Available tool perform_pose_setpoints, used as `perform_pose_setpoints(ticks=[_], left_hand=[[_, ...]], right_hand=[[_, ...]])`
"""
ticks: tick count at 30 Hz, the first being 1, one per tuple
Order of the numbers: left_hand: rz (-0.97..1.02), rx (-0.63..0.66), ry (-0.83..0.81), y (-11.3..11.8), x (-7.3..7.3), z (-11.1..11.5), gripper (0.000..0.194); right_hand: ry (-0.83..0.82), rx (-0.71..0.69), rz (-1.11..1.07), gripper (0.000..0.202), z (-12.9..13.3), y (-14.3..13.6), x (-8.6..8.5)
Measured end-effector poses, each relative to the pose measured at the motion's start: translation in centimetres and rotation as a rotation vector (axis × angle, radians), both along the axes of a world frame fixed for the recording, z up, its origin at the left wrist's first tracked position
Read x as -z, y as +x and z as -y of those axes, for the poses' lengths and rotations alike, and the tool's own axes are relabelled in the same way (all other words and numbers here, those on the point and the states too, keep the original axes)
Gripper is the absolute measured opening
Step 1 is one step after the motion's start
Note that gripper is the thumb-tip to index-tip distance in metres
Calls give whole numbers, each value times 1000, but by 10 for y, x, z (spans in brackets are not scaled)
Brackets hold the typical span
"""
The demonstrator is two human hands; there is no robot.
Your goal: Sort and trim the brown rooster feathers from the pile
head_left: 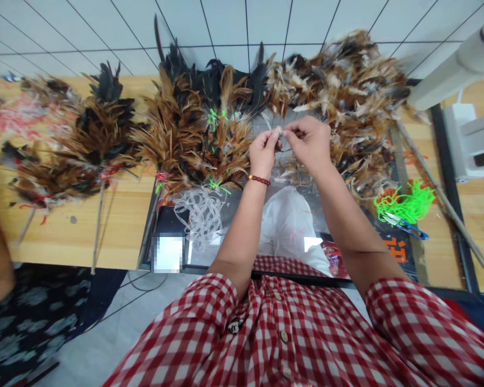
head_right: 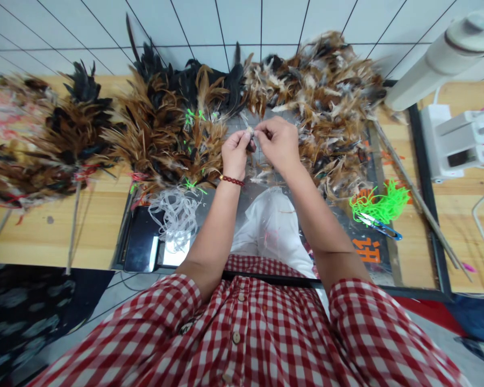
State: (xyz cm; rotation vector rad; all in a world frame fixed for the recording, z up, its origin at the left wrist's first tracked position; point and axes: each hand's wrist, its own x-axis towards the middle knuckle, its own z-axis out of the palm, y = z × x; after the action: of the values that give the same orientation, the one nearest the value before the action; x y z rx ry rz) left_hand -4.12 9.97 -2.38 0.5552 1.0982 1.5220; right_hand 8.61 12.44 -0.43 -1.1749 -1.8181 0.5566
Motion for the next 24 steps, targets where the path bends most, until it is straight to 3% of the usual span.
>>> perform_pose_setpoints(ticks=[7,12,19,24], left_hand=[[34,-24,-36,1,2,-1,24],[36,6,-7,2,4,-1,26],[92,49,-45,4,-3,3,26],[124,103,-47,0,-4,4,25]], right_hand=[[-144,-112,-246,26,-11,-2,13],[-114,-90,-238,31,-9,-1,9],[-102,-61,-189,42,-8,-3,10],[-101,-199,-149,41,-6,4,-1]])
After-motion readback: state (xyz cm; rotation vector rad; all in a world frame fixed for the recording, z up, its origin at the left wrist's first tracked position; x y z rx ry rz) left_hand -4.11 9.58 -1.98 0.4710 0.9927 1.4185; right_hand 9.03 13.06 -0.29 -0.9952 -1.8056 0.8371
